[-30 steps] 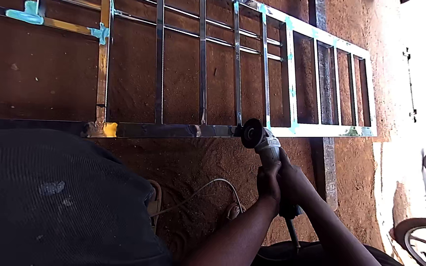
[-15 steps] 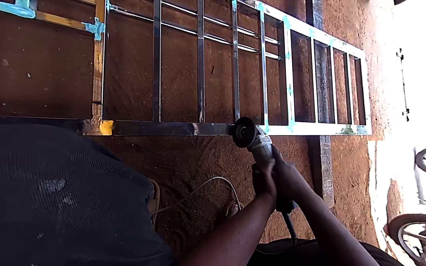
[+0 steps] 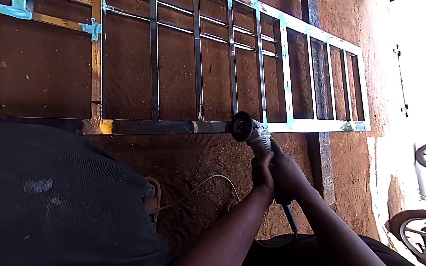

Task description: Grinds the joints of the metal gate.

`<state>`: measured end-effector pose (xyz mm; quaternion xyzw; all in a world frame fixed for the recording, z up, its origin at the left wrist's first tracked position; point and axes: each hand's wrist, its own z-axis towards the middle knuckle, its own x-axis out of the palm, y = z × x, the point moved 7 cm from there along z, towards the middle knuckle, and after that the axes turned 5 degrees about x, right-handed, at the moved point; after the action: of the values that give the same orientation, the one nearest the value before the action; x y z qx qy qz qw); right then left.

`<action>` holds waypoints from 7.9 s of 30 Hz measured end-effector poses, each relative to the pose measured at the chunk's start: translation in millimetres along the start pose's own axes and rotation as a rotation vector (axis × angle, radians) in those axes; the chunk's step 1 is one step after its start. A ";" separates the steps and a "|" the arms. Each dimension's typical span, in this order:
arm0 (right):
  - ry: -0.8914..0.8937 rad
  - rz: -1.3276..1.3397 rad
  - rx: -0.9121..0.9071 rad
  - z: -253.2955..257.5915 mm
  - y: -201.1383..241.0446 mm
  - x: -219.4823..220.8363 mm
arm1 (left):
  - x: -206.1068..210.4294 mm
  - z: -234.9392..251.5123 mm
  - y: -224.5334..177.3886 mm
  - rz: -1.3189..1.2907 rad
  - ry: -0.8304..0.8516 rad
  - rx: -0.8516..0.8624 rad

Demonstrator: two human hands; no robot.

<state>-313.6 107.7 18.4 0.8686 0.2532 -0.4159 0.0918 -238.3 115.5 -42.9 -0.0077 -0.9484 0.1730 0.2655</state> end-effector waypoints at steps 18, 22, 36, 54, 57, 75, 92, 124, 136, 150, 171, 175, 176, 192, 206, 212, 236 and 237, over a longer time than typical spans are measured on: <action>-0.009 -0.012 0.097 -1.2 5.8 -7.2 | 3.6 11.8 -7.4 0.027 0.102 -0.034; 0.019 0.023 -0.006 2.6 6.4 -0.8 | -2.7 11.9 -4.7 -0.004 0.003 -0.005; -0.030 -0.001 -0.029 8.6 6.5 -5.9 | 1.0 13.0 -10.3 -0.001 0.075 -0.003; -0.069 0.060 0.016 10.3 9.1 -15.1 | 2.4 17.2 -18.9 0.075 0.123 -0.055; -0.076 0.050 0.042 8.2 15.7 -17.3 | 1.2 16.5 -27.6 0.116 0.151 -0.027; -0.094 0.062 0.146 13.9 21.9 -19.6 | 1.5 26.8 -39.5 0.158 0.229 -0.053; 0.067 1.124 0.376 -62.8 -75.2 10.6 | 38.1 -14.2 -0.1 0.433 0.734 -0.404; -0.139 0.368 0.543 -6.4 -46.0 23.2 | 52.2 61.1 -29.1 1.033 0.239 -0.039; -0.079 0.316 0.533 -6.2 -44.7 41.1 | 36.9 62.1 -25.9 1.031 0.259 -0.010; -0.041 0.329 0.500 -2.8 -70.3 49.4 | 39.3 63.6 -5.0 1.074 0.252 0.002; 0.032 0.337 0.464 -21.6 -62.2 22.1 | 47.6 29.2 -28.9 1.223 0.173 -0.169; 0.016 0.339 0.495 3.0 -68.9 14.5 | 66.9 49.8 -33.5 1.210 0.188 -0.130; 0.013 0.341 0.502 5.3 -69.0 14.3 | 67.9 52.0 -34.2 1.208 0.184 -0.128; 0.008 0.348 0.503 -18.0 -72.5 23.6 | 57.7 34.7 -22.8 1.268 0.204 -0.173; -0.001 0.358 0.562 -28.5 -70.0 32.0 | 50.2 30.2 -17.2 1.293 0.248 -0.180; -0.016 0.354 0.551 -7.8 -69.6 22.0 | 63.8 43.2 -29.5 1.261 0.239 -0.143; -0.045 0.242 0.456 12.3 -39.9 0.2 | 53.9 56.9 -59.2 1.122 0.149 -0.052; -0.058 0.234 0.444 13.7 -36.0 -3.7 | 54.6 57.7 -63.2 1.113 0.137 -0.040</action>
<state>-343.4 132.0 14.4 0.8786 0.0507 -0.4725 -0.0464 -309.5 43.3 -40.6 -0.5232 -0.7852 0.2678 0.1948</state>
